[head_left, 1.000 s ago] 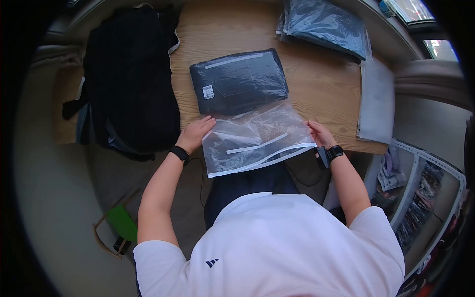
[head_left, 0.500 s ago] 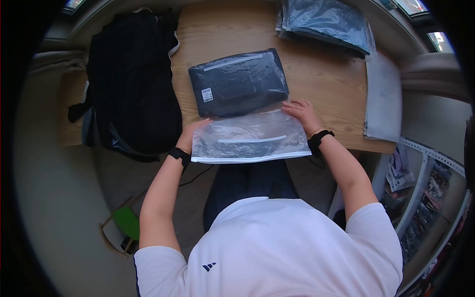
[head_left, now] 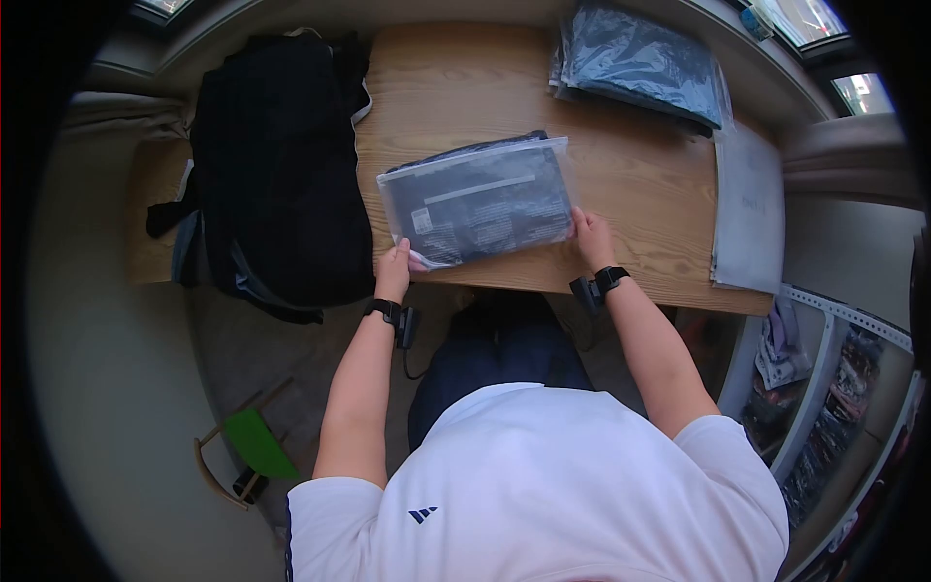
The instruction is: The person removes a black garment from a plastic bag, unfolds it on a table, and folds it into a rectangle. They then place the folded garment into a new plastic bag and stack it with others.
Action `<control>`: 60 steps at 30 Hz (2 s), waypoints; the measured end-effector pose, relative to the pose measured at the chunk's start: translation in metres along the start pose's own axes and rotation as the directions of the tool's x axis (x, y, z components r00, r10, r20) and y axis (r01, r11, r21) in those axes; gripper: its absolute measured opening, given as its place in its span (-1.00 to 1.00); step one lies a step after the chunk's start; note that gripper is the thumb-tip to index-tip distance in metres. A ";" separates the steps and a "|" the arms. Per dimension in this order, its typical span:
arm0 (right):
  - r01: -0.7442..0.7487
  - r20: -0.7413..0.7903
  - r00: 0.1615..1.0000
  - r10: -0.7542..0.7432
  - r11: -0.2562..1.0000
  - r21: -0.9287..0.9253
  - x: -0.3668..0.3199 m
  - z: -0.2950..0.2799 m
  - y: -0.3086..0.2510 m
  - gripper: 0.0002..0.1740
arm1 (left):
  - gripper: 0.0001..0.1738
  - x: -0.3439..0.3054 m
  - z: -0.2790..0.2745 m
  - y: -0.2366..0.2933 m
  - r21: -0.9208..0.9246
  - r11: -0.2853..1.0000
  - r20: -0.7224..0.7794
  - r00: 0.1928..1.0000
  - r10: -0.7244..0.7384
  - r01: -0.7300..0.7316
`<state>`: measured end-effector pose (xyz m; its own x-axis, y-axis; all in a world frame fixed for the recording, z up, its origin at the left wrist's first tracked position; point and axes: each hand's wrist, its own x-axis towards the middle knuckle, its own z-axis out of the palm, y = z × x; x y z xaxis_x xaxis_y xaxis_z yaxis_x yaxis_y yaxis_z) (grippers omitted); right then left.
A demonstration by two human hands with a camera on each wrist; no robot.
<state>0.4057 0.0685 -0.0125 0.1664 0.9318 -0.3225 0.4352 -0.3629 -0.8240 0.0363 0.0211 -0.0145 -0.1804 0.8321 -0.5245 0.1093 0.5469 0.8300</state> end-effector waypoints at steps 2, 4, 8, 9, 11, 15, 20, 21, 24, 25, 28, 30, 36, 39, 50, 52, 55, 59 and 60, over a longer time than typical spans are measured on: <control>-0.062 -0.045 0.997 0.061 0.998 -0.024 -0.005 0.003 -0.004 -0.57 | -0.47 0.002 0.003 -0.008 -0.049 0.999 -0.004 1.000 -0.004 0.004; -0.123 -0.090 0.989 0.119 0.991 -0.047 -0.017 0.010 -0.018 -0.63 | -0.47 0.003 0.004 -0.009 -0.100 0.995 -0.009 1.000 -0.008 0.007; 0.544 -0.039 0.787 -0.616 0.722 -0.428 -0.050 0.045 -0.064 -0.55 | -0.49 -0.002 0.004 -0.009 -0.220 0.973 -0.016 0.998 -0.067 0.062; 0.606 0.095 0.749 -0.656 0.620 -0.498 -0.051 0.056 -0.077 -0.51 | -0.49 -0.003 0.005 -0.009 -0.222 0.974 -0.041 0.997 -0.062 0.051; 0.668 0.239 0.702 -0.671 0.505 -0.547 -0.042 0.077 -0.091 -0.47 | -0.58 -0.006 0.003 -0.008 -0.183 0.980 -0.040 0.996 -0.083 0.074; 0.673 0.332 0.701 -0.631 0.432 -0.600 -0.023 0.107 -0.097 -0.45 | -0.75 -0.052 0.030 0.054 0.660 0.610 -0.342 0.549 0.763 -0.438; 0.701 0.406 0.700 -0.588 0.455 -0.549 -0.003 0.099 -0.094 -0.45 | -0.48 -0.005 0.052 0.086 0.744 0.189 0.358 0.621 0.697 -0.641; 0.705 0.412 0.696 -0.588 0.452 -0.547 0.001 0.094 -0.093 -0.45 | -0.43 0.007 0.051 0.087 0.794 0.050 0.439 0.627 0.643 -0.607; 0.607 0.327 0.755 -0.568 0.417 -0.677 0.021 0.067 -0.091 -0.48 | -0.36 0.033 0.030 0.083 0.783 -0.002 0.524 0.657 0.542 -0.623; 0.609 0.334 0.755 -0.564 0.414 -0.677 0.027 0.062 -0.090 -0.48 | -0.34 0.037 0.028 0.083 0.772 0.024 0.543 0.679 0.494 -0.635; 0.651 0.408 0.729 -0.551 0.370 -0.663 0.033 0.056 -0.084 -0.46 | -0.29 0.040 0.032 0.076 0.786 0.041 0.542 0.719 0.434 -0.617; 0.653 0.422 0.736 -0.529 0.393 -0.647 0.037 0.058 -0.082 -0.45 | -0.28 0.044 0.032 0.072 0.785 0.070 0.533 0.729 0.430 -0.616; 0.662 0.449 0.746 -0.493 0.466 -0.587 0.044 0.059 -0.077 -0.43 | -0.25 0.054 0.031 0.066 0.754 0.137 0.559 0.736 0.382 -0.643; 0.657 0.457 0.752 -0.475 0.485 -0.577 0.046 0.058 -0.077 -0.43 | -0.25 0.057 0.031 0.064 0.742 0.166 0.564 0.740 0.367 -0.649; 0.646 0.457 0.763 -0.458 0.500 -0.577 0.045 0.058 -0.081 -0.41 | -0.28 0.060 0.032 0.065 0.733 0.156 0.580 0.728 0.365 -0.662; 0.642 0.452 0.766 -0.458 0.496 -0.585 0.046 0.060 -0.081 -0.41 | -0.29 0.062 0.032 0.065 0.744 0.133 0.576 0.729 0.369 -0.655; 0.657 0.455 0.750 -0.481 0.460 -0.597 0.042 0.057 -0.082 -0.43 | -0.30 0.058 0.032 0.064 0.745 0.115 0.566 0.714 0.411 -0.657; 0.639 0.426 0.756 -0.497 0.416 -0.647 0.026 0.058 -0.093 -0.45 | -0.32 0.046 0.034 0.075 0.758 0.088 0.570 0.722 0.392 -0.646; 0.642 0.407 0.752 -0.519 0.436 -0.631 0.015 0.060 -0.096 -0.46 | -0.31 0.037 0.039 0.081 0.803 0.020 0.533 0.733 0.422 -0.595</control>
<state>0.3135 0.1172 0.0334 -0.4609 0.8874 -0.0050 0.8546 0.4423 -0.2723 0.0762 0.0997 0.0258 0.4350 0.8902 -0.1357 0.8947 -0.4102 0.1768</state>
